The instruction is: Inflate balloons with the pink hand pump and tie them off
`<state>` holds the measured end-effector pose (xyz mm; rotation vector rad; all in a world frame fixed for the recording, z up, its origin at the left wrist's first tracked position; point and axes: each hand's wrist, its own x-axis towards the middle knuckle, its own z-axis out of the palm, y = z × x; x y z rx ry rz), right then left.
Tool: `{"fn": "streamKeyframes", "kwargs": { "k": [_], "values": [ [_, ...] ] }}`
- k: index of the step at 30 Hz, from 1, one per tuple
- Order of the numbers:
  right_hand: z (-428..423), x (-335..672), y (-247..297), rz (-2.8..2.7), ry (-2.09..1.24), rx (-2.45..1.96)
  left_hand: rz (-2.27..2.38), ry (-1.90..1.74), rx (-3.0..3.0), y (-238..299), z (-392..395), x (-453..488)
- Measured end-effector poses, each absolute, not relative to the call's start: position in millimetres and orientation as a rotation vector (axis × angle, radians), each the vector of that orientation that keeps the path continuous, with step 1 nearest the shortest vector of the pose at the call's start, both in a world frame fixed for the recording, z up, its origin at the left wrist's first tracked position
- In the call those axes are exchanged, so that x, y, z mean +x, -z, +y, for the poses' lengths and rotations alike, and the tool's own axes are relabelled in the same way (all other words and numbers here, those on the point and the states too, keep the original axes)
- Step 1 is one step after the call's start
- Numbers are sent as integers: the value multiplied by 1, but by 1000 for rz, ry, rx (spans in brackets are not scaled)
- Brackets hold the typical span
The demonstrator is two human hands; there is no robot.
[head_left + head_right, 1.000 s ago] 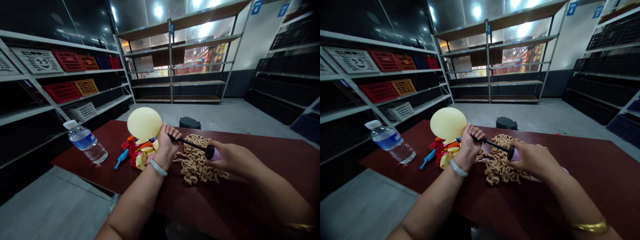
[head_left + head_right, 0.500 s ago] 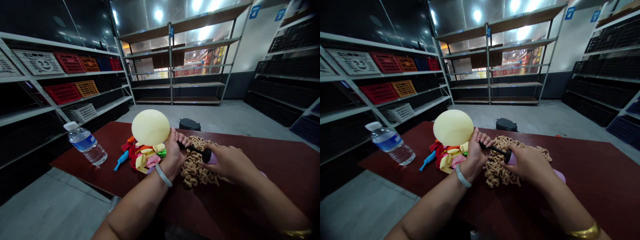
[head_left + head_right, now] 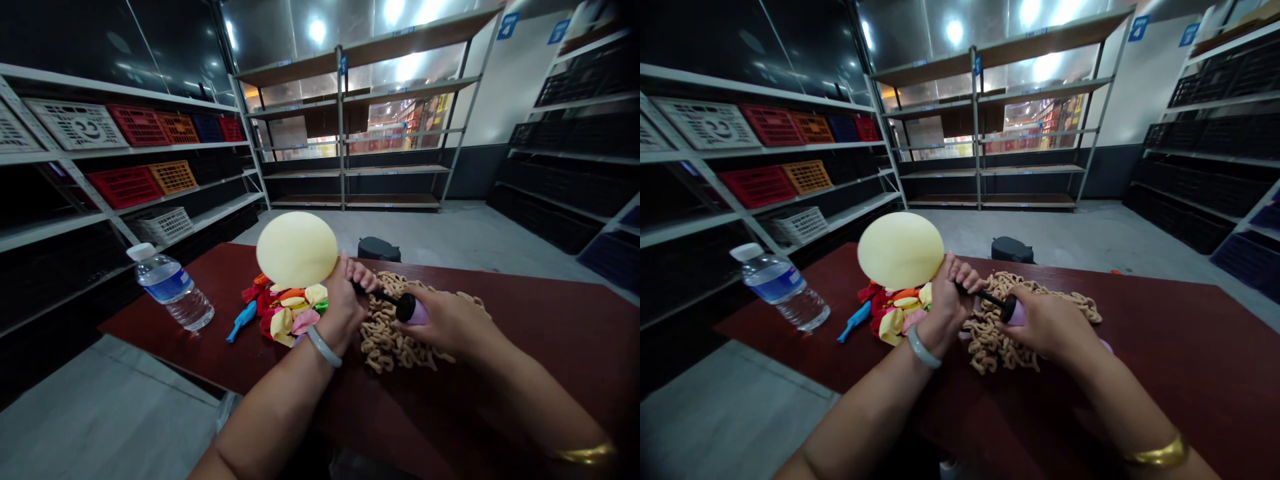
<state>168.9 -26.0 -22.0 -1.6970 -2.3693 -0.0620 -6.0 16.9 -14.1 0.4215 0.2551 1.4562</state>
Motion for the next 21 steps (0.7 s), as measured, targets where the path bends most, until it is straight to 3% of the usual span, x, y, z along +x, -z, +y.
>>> {"fn": "streamKeyframes", "kwargs": {
  "k": [7, 16, 21],
  "values": [
    [-16, 202, 26, -2363, 27, -1731, 230, -1617, 339, 6, 44, -51],
    [-25, 172, 27, -2363, 256, -1831, 233, -1488, 359, 20, 20, -6],
    [-35, 153, 27, -2321, 149, -1763, 264, -1442, 491, 24, -3, 18]
  ]
}}
